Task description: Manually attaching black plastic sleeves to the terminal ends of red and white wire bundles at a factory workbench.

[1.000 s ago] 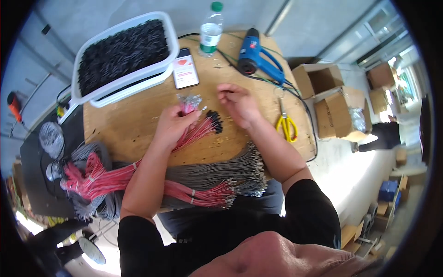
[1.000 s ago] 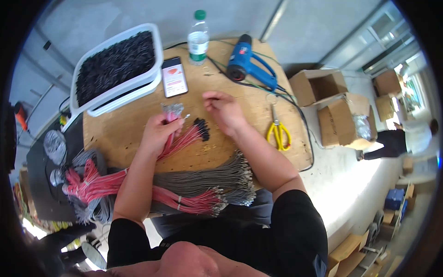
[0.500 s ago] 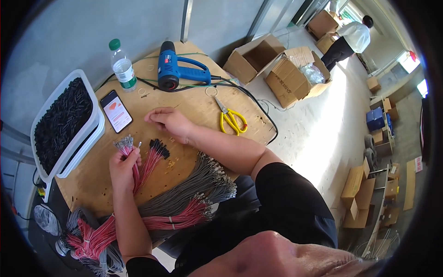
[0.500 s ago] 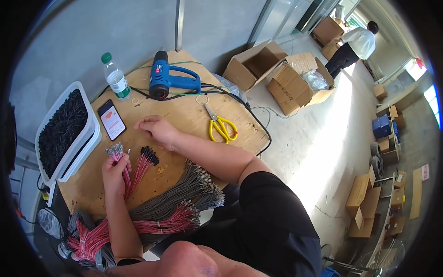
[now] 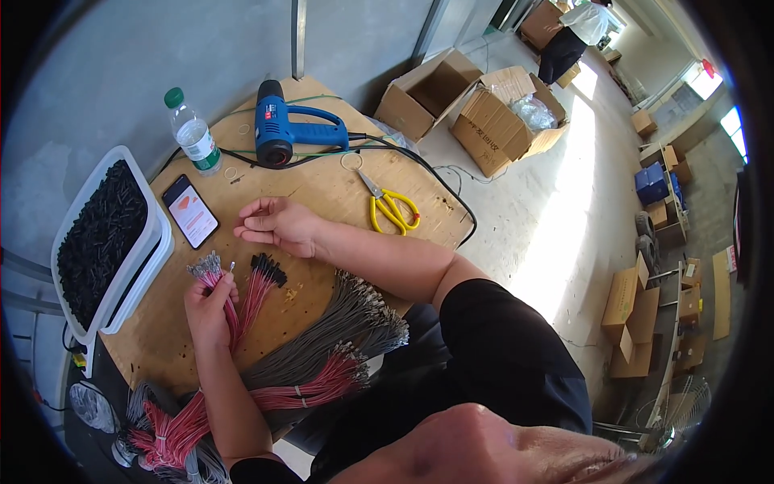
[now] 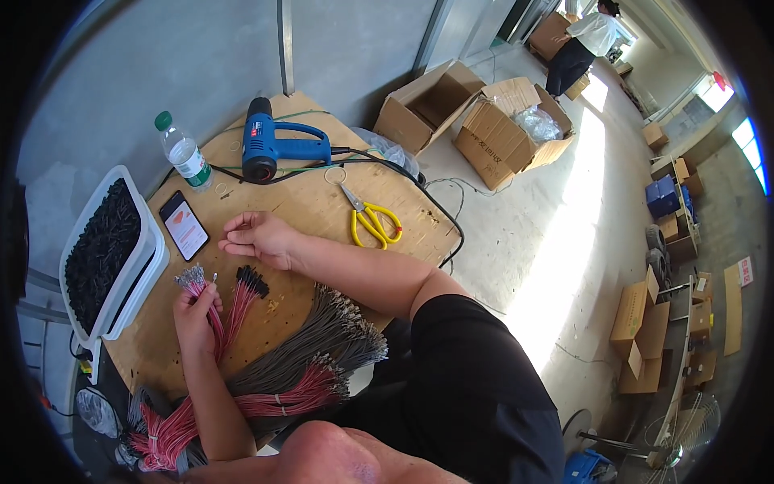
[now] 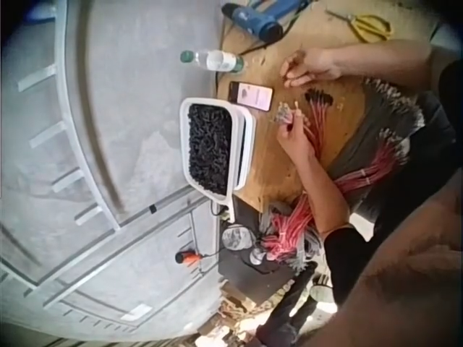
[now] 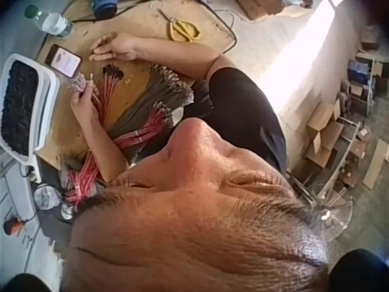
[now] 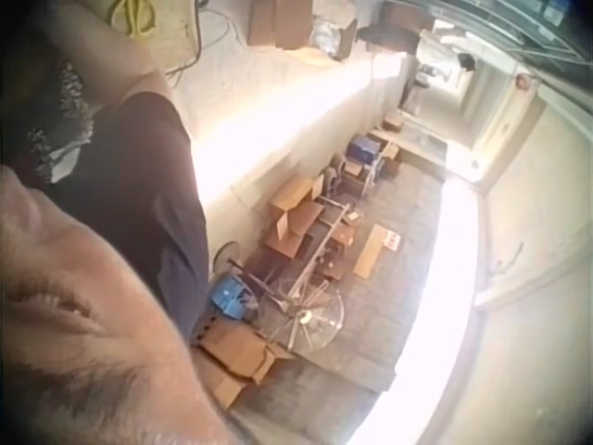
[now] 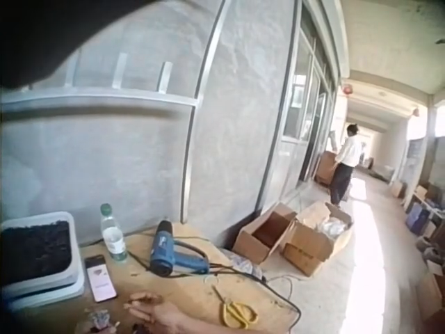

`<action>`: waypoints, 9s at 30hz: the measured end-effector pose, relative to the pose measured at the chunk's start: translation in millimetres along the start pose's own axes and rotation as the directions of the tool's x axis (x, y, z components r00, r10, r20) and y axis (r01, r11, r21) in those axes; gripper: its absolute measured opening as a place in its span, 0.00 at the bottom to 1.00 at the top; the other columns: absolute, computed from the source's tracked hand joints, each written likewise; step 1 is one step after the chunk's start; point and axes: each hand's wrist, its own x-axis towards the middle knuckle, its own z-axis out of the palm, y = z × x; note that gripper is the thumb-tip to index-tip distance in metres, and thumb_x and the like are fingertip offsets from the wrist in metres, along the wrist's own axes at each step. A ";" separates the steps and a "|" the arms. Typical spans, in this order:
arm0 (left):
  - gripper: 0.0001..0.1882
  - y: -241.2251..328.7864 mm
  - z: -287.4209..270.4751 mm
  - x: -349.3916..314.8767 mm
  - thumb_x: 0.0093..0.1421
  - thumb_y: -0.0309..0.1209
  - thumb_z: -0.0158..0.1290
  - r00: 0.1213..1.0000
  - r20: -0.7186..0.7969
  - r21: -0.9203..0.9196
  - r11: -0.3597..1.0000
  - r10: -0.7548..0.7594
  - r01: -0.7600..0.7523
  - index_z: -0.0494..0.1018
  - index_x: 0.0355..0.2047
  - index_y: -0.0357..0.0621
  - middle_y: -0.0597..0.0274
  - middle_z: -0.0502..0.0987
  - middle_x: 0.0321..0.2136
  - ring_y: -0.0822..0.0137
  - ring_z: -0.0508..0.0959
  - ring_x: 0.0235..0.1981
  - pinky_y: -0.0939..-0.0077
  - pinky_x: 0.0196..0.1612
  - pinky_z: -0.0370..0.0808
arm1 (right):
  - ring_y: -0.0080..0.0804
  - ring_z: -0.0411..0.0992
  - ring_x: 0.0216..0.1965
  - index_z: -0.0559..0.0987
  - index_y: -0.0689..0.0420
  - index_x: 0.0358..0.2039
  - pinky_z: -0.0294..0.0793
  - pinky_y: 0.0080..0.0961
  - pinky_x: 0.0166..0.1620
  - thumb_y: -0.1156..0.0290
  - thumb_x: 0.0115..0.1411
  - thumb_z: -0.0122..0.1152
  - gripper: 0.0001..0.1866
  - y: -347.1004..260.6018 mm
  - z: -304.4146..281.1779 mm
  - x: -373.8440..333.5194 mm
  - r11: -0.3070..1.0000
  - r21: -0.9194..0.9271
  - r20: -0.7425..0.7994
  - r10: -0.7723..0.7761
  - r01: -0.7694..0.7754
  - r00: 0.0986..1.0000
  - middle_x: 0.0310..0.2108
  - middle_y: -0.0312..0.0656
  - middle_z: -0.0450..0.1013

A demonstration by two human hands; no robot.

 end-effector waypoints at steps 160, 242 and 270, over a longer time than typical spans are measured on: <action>0.16 -5.2 -9.8 -1.6 0.57 0.37 0.65 0.966 0.167 0.242 0.941 0.199 -0.236 0.81 0.34 0.34 0.61 0.79 0.21 0.74 0.75 0.24 0.71 0.31 0.73 | 0.47 0.69 0.51 0.75 0.41 0.59 0.68 0.47 0.54 0.55 0.65 0.56 0.21 24.2 27.4 104.4 -0.637 -0.733 0.566 -0.375 0.240 0.734 0.47 0.44 0.73; 0.11 -8.3 -9.2 -1.5 0.60 0.32 0.64 0.983 0.153 0.085 0.990 0.096 -0.110 0.78 0.26 0.37 0.68 0.74 0.15 0.77 0.68 0.15 0.75 0.22 0.65 | 0.17 0.53 0.17 0.72 0.58 0.43 0.48 0.14 0.16 0.70 0.71 0.49 0.06 -40.1 252.3 160.6 0.981 -0.118 0.204 0.177 -0.155 0.963 0.21 0.30 0.61; 0.15 -13.2 -11.7 5.3 0.56 0.37 0.65 0.968 0.163 0.184 0.959 0.188 -0.217 0.79 0.27 0.36 0.59 0.76 0.19 0.69 0.73 0.21 0.69 0.29 0.70 | 0.38 0.71 0.19 0.77 0.52 0.53 0.69 0.34 0.24 0.68 0.69 0.50 0.15 1.2 46.5 103.4 0.085 -0.952 0.247 -0.362 0.295 0.899 0.23 0.46 0.74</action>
